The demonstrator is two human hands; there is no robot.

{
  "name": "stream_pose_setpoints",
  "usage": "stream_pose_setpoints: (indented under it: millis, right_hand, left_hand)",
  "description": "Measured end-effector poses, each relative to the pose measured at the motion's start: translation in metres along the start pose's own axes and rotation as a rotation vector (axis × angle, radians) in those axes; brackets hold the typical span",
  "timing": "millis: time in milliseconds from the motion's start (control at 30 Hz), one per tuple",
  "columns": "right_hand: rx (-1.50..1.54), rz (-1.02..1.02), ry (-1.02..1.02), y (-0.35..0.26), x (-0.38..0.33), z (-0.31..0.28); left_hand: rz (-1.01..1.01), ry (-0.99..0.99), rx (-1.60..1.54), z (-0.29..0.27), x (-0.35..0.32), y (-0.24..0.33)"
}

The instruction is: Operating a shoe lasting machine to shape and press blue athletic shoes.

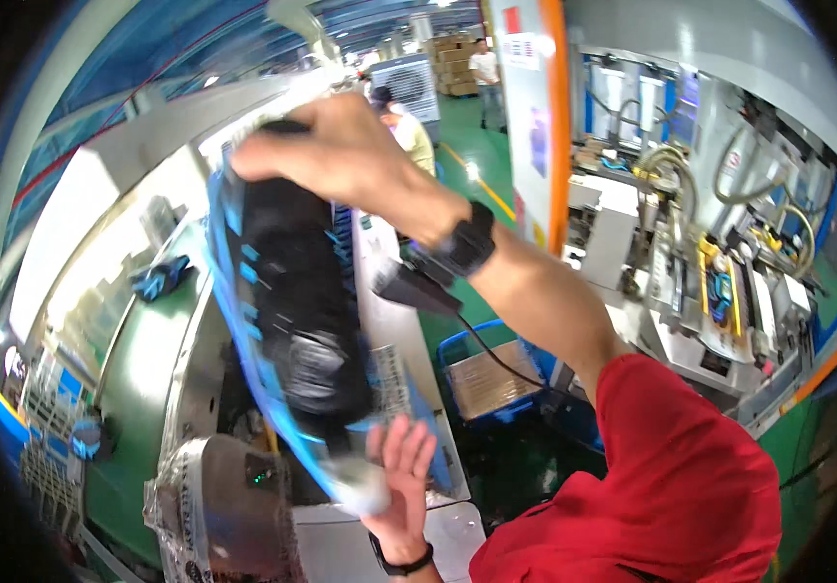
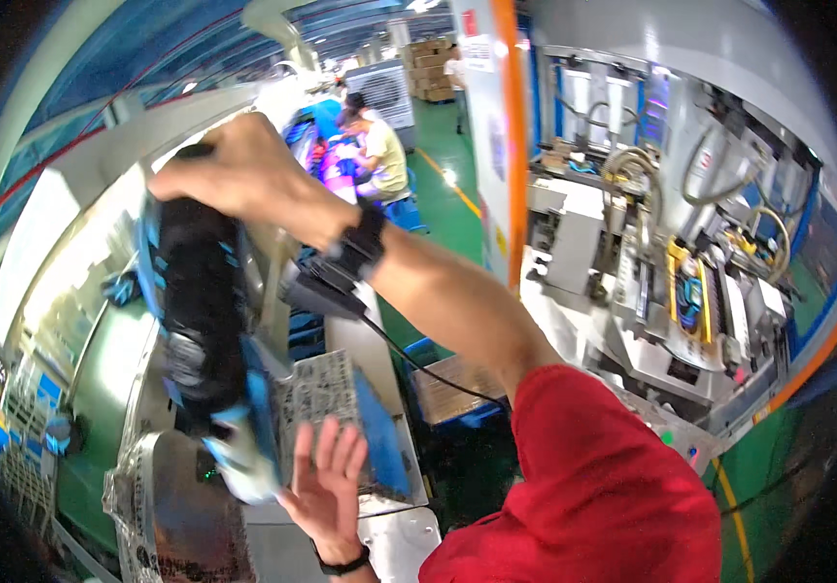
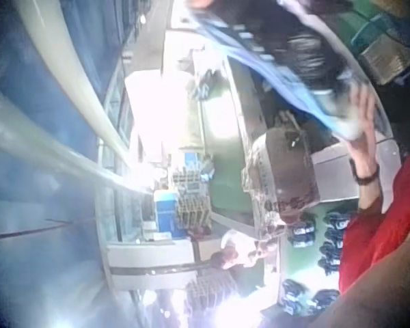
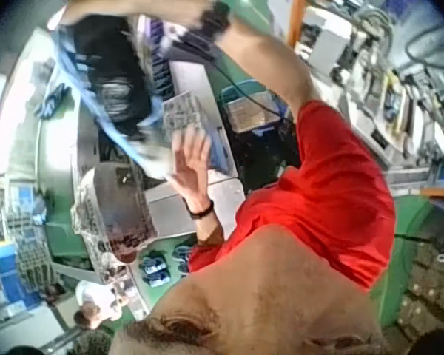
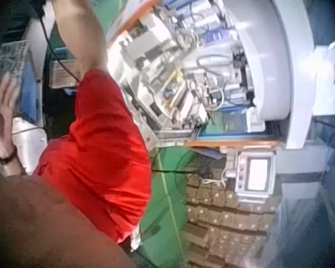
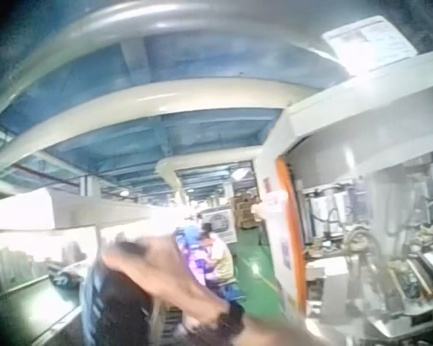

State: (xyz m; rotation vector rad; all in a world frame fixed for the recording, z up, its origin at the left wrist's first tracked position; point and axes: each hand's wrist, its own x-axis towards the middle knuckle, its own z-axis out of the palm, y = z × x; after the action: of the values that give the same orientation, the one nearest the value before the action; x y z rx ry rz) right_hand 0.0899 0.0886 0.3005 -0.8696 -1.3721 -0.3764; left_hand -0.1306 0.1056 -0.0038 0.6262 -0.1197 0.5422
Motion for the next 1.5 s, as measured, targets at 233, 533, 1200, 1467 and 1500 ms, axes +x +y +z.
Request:
stream_pose_setpoints:
  millis: [233,533,1200,1467,1500]
  right_hand:
    - [-0.514,0.842,0.009,-0.053,-0.196,-0.218]
    - [-0.282,0.968,0.701,-0.256,-0.437,-0.393]
    - [-1.32,0.767,1.49,-0.417,-0.528,-0.548]
    - [-1.666,1.072,1.152,-0.378,-0.471,-0.705]
    - [-1.629,1.22,1.028,-0.366,-0.46,-0.73]
  left_hand:
    - [-0.407,0.057,0.16,0.102,0.019,-0.151]
    - [-0.644,-0.273,0.381,0.229,0.015,-0.373]
    - [-0.122,-0.71,1.432,0.281,0.127,-0.864]
    - [-0.886,-0.333,0.736,0.263,0.166,-0.819]
    - [-0.994,-0.226,0.606,0.256,0.162,-0.791]
